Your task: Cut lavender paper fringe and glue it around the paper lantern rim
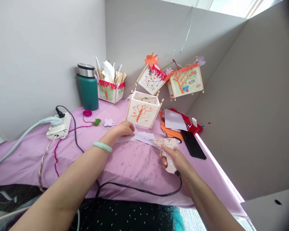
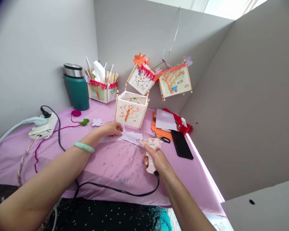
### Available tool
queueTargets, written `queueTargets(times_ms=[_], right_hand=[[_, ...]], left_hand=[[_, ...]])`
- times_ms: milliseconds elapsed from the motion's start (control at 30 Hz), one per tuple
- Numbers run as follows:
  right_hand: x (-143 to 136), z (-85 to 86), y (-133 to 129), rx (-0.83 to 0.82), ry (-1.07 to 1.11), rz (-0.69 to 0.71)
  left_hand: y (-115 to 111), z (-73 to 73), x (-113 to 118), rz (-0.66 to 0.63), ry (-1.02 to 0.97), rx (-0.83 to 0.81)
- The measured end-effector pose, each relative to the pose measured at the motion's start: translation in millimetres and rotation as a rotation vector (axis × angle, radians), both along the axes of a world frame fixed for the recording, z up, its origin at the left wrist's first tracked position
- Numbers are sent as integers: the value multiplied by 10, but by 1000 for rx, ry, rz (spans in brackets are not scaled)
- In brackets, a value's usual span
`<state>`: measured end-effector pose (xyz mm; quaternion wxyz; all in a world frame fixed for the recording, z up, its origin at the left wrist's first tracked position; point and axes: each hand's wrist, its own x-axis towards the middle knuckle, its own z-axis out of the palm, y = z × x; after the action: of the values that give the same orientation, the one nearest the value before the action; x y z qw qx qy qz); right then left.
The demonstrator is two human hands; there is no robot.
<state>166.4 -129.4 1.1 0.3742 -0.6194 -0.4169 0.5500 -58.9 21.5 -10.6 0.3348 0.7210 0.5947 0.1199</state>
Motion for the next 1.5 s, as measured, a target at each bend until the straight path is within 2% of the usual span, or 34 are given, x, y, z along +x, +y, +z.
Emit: queueTargets(times_ms=[300,567,933,1267,1500], right_hand=[[180,19,-234,39,-78,-50],[218,-5,-221,14,-83,-44],[227,-16,-210,-11,-77,-77],[232,31,-244,-16,-119,-11],[274,-35,-207,-17,-107,-51]], left_hand=[[13,8,-7,-4,7,-21],[-58,71,15,14,27,-13],[-55,72,16,8,24,-10],[-19,43,1,1,14,-10],[-35,56,8,11,12,-11]])
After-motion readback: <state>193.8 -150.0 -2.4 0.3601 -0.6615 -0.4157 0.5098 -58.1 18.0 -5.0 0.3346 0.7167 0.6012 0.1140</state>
